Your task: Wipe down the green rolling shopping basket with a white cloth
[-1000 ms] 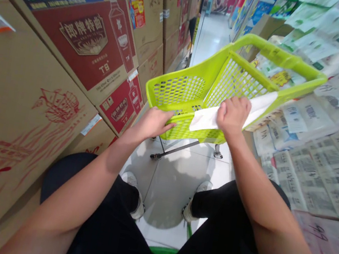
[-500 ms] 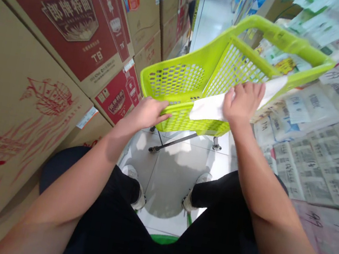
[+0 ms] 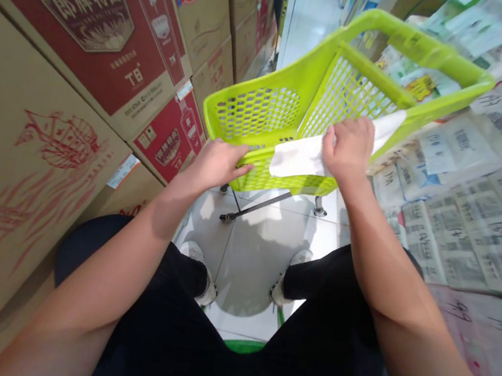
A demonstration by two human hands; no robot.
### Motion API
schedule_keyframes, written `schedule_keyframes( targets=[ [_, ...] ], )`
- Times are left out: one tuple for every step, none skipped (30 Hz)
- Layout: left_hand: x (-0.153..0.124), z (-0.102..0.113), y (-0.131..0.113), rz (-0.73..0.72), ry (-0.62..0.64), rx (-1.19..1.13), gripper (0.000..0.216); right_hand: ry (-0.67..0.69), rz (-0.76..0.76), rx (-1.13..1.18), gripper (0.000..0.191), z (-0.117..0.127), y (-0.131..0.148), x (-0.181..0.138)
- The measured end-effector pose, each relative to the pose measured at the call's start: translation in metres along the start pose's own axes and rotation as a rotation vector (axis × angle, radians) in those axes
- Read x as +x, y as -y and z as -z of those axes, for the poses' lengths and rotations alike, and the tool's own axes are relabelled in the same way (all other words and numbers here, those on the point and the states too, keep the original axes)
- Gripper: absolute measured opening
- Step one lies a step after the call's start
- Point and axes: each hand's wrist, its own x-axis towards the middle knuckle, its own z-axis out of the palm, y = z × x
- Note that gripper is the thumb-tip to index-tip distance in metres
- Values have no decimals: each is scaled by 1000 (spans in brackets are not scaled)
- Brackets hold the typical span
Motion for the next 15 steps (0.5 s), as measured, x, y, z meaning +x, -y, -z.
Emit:
schedule_keyframes(
  targets=[
    [0,0,-2,8,1,8,40,-20,-24,-14,61,1,-5,1],
    [1,0,-5,14,1,14,40,-35,-33,-23,61,1,-5,0],
    [2,1,-8,20,-1,16,39,-39,-22,-25,61,0,2,-4],
    [2,1,-11,23,-5,13,38,-27,16,-18,60,-1,13,-8],
    [3,2,-14,22,-9,7,36,-1,74,-2,60,-1,26,-13],
    [3,3,-16,18,-12,0,33,44,161,27,60,-2,39,-18],
    [4,4,-17,13,-12,-5,31,90,245,60,60,-2,50,-22],
    [4,4,-17,8,-7,-10,29,132,307,89,61,-2,57,-23],
    [3,5,-17,3,2,-16,29,163,335,109,61,-1,58,-22],
    [3,5,-16,0,12,-23,29,179,324,117,61,0,54,-20],
    [3,6,-14,0,20,-30,30,183,282,111,61,1,45,-16],
    [3,6,-13,0,27,-35,31,177,223,94,61,1,33,-11],
    [3,6,-12,-1,33,-39,33,163,160,71,61,2,20,-7],
    [3,6,-12,-1,36,-36,35,144,103,46,61,3,9,-3],
    [3,6,-13,1,36,-29,37,124,59,24,60,3,2,-1]
  ],
)
